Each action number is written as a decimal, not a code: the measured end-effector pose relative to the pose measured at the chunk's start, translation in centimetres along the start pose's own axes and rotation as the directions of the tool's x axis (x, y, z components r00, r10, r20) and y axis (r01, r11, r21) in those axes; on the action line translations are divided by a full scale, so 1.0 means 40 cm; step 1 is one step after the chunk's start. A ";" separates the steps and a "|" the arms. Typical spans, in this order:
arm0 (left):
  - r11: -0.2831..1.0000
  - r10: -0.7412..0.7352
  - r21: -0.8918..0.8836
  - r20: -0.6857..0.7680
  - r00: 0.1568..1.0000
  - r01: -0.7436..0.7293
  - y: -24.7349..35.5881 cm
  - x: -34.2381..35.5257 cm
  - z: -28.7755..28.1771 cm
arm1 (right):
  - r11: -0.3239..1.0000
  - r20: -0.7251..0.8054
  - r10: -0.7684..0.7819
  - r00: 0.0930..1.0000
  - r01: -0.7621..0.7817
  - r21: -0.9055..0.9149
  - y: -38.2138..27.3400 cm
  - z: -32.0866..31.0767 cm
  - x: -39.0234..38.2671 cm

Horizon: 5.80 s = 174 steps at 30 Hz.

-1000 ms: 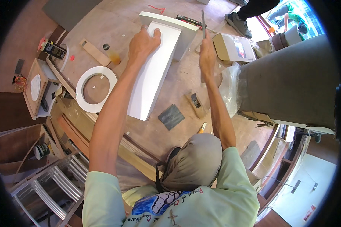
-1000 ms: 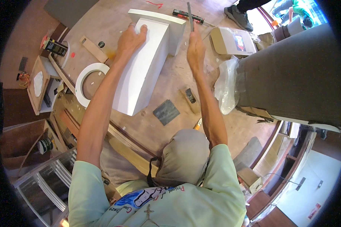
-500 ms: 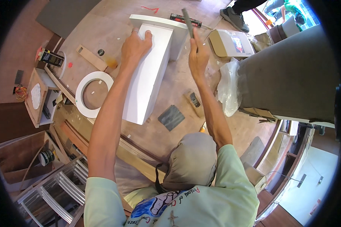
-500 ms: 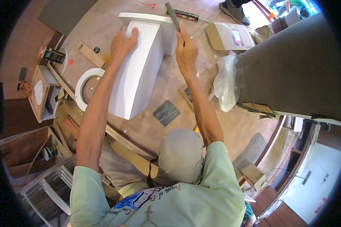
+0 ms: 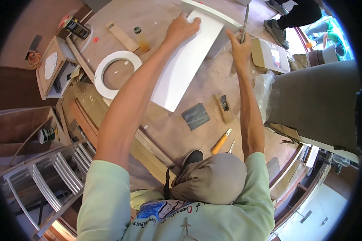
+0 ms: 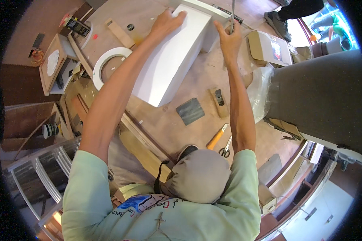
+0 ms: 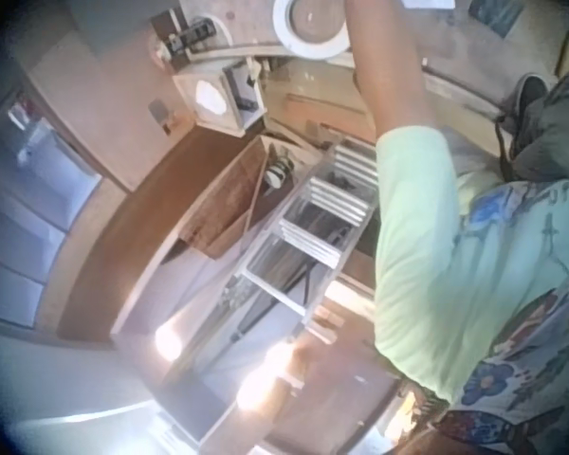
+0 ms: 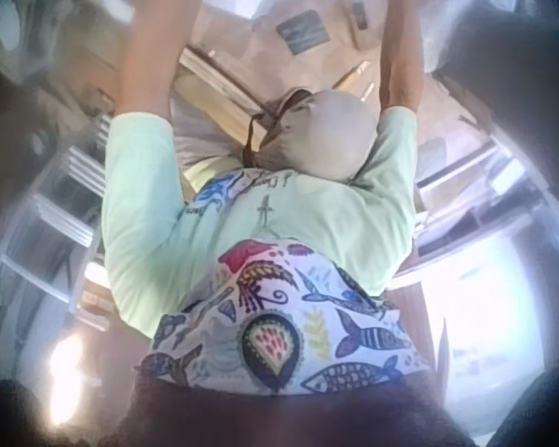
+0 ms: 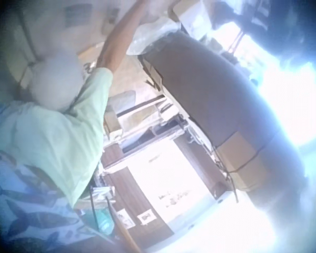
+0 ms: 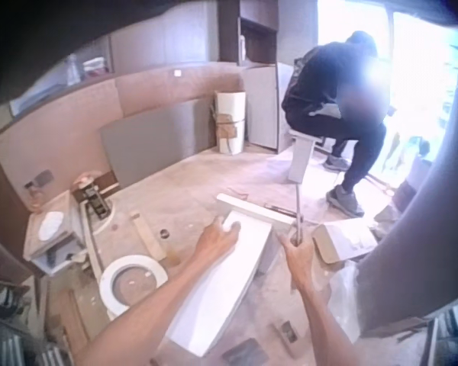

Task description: The person uses a file and scissors to refine the edges of a white wooden cabinet component and then helps lift and position a larger panel against a wall.

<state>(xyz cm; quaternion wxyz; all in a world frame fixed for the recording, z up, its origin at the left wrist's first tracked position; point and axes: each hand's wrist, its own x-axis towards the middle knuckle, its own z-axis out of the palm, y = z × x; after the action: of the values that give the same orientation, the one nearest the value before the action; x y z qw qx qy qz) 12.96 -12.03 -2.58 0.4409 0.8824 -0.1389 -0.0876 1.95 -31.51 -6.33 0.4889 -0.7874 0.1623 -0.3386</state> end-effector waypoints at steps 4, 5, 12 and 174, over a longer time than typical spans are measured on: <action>0.958 -0.042 -0.261 0.295 0.954 0.122 -0.071 -0.040 -0.089 | 0.992 -0.013 -0.094 0.996 0.092 -0.089 0.013 0.027 0.004; 0.932 -0.036 -0.321 0.385 0.922 0.170 -0.098 -0.054 -0.115 | 0.985 -0.023 -0.120 0.992 0.116 -0.126 0.019 0.028 0.003; 0.726 0.078 -0.671 0.301 0.950 0.153 -0.472 -0.464 -0.184 | 0.993 0.016 -0.115 0.993 0.115 -0.028 0.053 0.019 -0.003; 0.944 0.068 0.327 -0.092 0.993 -0.034 -0.058 -0.320 -0.235 | 0.823 0.038 0.563 0.825 -0.557 -0.112 0.472 -0.077 -0.602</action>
<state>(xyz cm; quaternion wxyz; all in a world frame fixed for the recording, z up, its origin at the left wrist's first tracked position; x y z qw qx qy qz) 3.82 0.50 1.57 0.2981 0.9424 -0.1516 -0.0071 -16.04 -28.29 -31.06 0.5338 -0.7388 0.3852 -0.1446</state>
